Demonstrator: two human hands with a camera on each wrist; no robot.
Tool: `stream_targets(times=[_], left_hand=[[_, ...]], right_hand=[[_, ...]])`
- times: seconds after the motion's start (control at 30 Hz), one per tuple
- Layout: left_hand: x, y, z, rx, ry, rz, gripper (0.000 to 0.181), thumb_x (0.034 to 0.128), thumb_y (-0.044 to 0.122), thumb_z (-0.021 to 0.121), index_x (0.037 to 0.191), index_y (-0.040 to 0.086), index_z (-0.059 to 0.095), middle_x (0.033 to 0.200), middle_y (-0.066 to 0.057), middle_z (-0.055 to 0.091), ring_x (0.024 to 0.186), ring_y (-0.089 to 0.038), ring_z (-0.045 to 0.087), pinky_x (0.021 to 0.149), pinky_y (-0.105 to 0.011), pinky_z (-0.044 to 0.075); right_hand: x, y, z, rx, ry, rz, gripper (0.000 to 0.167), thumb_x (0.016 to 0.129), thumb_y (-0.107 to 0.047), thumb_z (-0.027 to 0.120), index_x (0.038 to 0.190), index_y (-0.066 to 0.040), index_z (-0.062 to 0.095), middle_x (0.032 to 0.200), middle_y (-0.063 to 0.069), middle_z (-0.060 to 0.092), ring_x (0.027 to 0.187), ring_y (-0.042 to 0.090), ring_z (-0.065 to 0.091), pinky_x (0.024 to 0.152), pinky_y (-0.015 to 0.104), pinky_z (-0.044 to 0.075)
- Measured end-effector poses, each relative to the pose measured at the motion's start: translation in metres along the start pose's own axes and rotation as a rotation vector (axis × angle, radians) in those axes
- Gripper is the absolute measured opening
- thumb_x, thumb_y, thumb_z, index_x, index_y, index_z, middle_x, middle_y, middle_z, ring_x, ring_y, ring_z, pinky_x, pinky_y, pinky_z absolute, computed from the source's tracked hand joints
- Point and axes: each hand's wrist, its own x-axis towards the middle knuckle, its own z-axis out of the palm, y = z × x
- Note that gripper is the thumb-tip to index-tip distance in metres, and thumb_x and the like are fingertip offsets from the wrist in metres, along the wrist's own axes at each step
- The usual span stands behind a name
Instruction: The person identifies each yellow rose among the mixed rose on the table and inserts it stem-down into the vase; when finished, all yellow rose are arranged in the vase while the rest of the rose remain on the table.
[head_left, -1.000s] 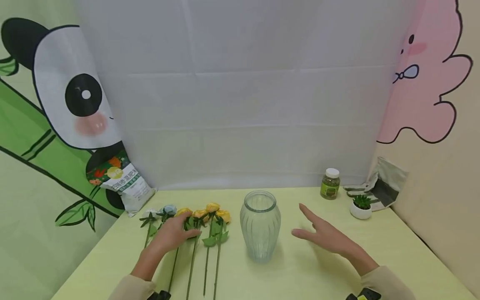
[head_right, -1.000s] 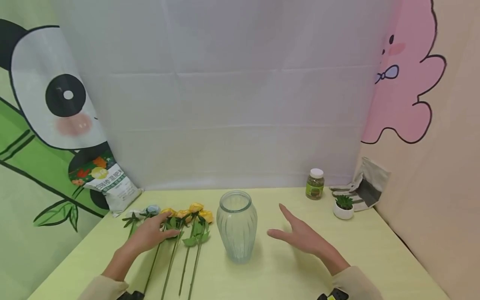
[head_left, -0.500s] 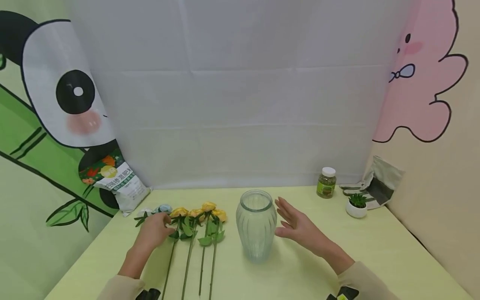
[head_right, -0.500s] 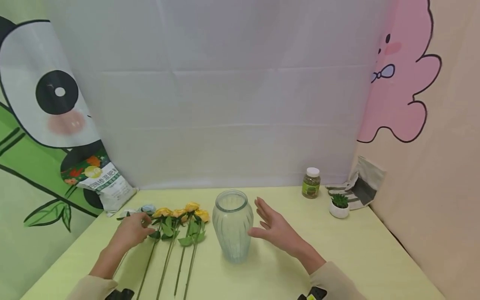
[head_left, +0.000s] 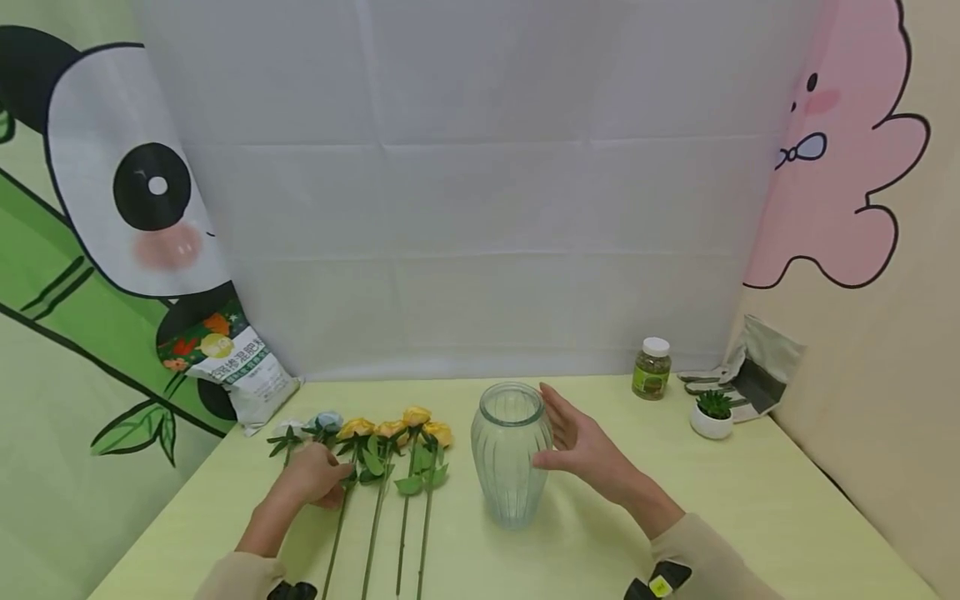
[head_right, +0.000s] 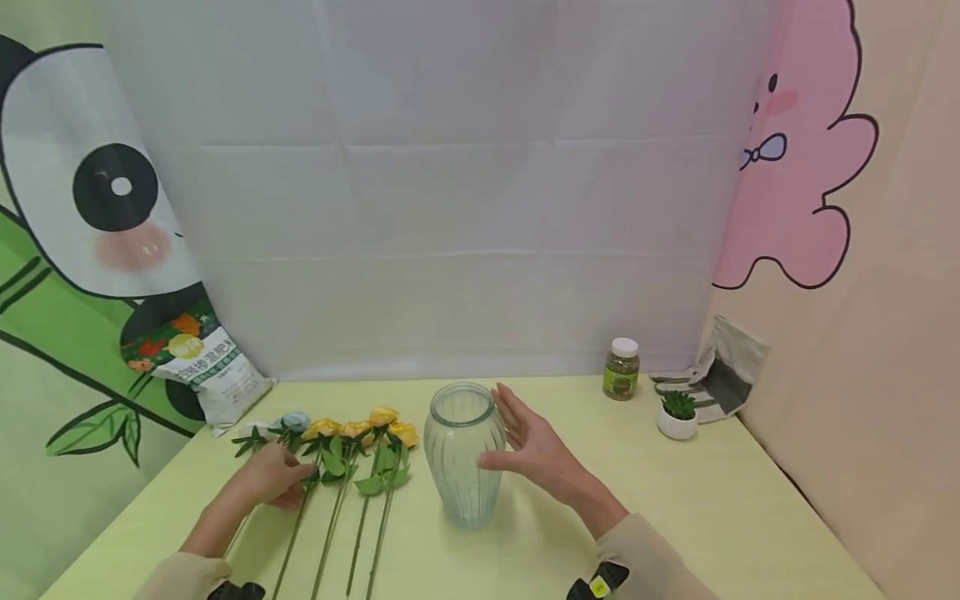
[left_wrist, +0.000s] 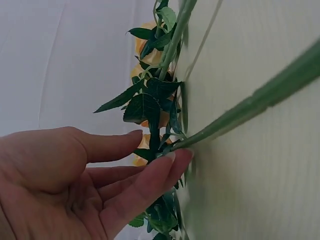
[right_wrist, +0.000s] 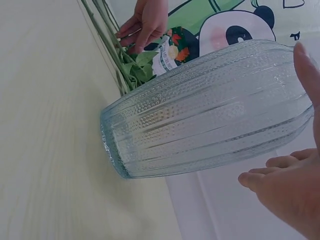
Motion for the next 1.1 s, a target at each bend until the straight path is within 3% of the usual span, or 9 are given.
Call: stream_targets(times=[0.17, 0.37, 0.53, 0.6, 0.77, 0.93, 1.1], left_hand=[[0.003, -0.003, 0.003, -0.127, -0.047, -0.058, 0.033, 0.0963, 0.013, 0.066, 0.101, -0.02, 0.064, 0.068, -0.013, 0.068, 0.059, -0.025, 0.07, 0.057, -0.035, 0.061], [0.006, -0.004, 0.008, -0.234, -0.064, -0.086, 0.033, 0.0871, 0.005, 0.075, 0.1, -0.018, 0.055, 0.075, -0.017, 0.067, 0.062, -0.027, 0.07, 0.059, -0.037, 0.062], [0.008, -0.005, 0.011, -0.245, -0.074, -0.085, 0.058, 0.0841, -0.002, 0.075, 0.123, -0.025, 0.039, 0.08, -0.02, 0.067, 0.065, -0.027, 0.071, 0.061, -0.037, 0.062], [0.01, -0.005, 0.011, -0.259, -0.063, -0.076, 0.059, 0.0834, -0.003, 0.074, 0.124, -0.026, 0.039, 0.085, -0.023, 0.067, 0.067, -0.028, 0.071, 0.063, -0.039, 0.062], [0.014, -0.007, 0.005, -0.317, -0.036, -0.067, 0.057, 0.0848, 0.002, 0.076, 0.123, -0.027, 0.044, 0.095, -0.027, 0.067, 0.074, -0.03, 0.074, 0.07, -0.04, 0.062], [0.012, -0.004, -0.006, -0.43, -0.044, -0.079, 0.06, 0.0903, 0.002, 0.073, 0.131, -0.026, 0.04, 0.094, -0.022, 0.071, 0.077, -0.027, 0.074, 0.072, -0.037, 0.062], [0.009, 0.004, -0.017, -0.5, -0.012, -0.086, 0.066, 0.0918, 0.0, 0.07, 0.139, -0.024, 0.031, 0.09, -0.018, 0.072, 0.077, -0.024, 0.074, 0.073, -0.035, 0.062]], right_hand=[[0.0, 0.001, 0.002, 0.031, 0.001, 0.002, 0.1, 0.089, -0.017, 0.079, 0.162, -0.012, 0.01, 0.166, 0.005, 0.014, 0.15, 0.025, 0.02, 0.119, 0.042, 0.024], [0.0, 0.001, 0.003, 0.077, -0.014, -0.003, 0.092, 0.09, -0.011, 0.077, 0.16, -0.011, 0.018, 0.164, 0.007, 0.024, 0.146, 0.029, 0.03, 0.116, 0.047, 0.031], [0.0, 0.001, 0.003, 0.086, -0.021, -0.011, 0.09, 0.09, -0.009, 0.076, 0.16, -0.009, 0.02, 0.163, 0.008, 0.024, 0.146, 0.03, 0.031, 0.116, 0.043, 0.033], [-0.001, 0.0, 0.003, 0.078, -0.019, -0.011, 0.09, 0.09, -0.01, 0.077, 0.16, -0.009, 0.021, 0.163, 0.008, 0.025, 0.146, 0.03, 0.031, 0.116, 0.043, 0.033], [-0.001, -0.001, 0.003, 0.063, -0.015, -0.003, 0.09, 0.089, -0.011, 0.077, 0.16, -0.01, 0.021, 0.163, 0.006, 0.025, 0.146, 0.029, 0.03, 0.116, 0.045, 0.031], [0.0, -0.001, 0.003, 0.061, -0.021, -0.003, 0.089, 0.09, -0.011, 0.077, 0.16, -0.01, 0.021, 0.164, 0.007, 0.024, 0.146, 0.03, 0.03, 0.115, 0.043, 0.034], [0.0, 0.0, 0.003, 0.059, -0.03, -0.006, 0.089, 0.09, -0.012, 0.077, 0.16, -0.011, 0.021, 0.164, 0.007, 0.024, 0.146, 0.03, 0.03, 0.114, 0.038, 0.037]])
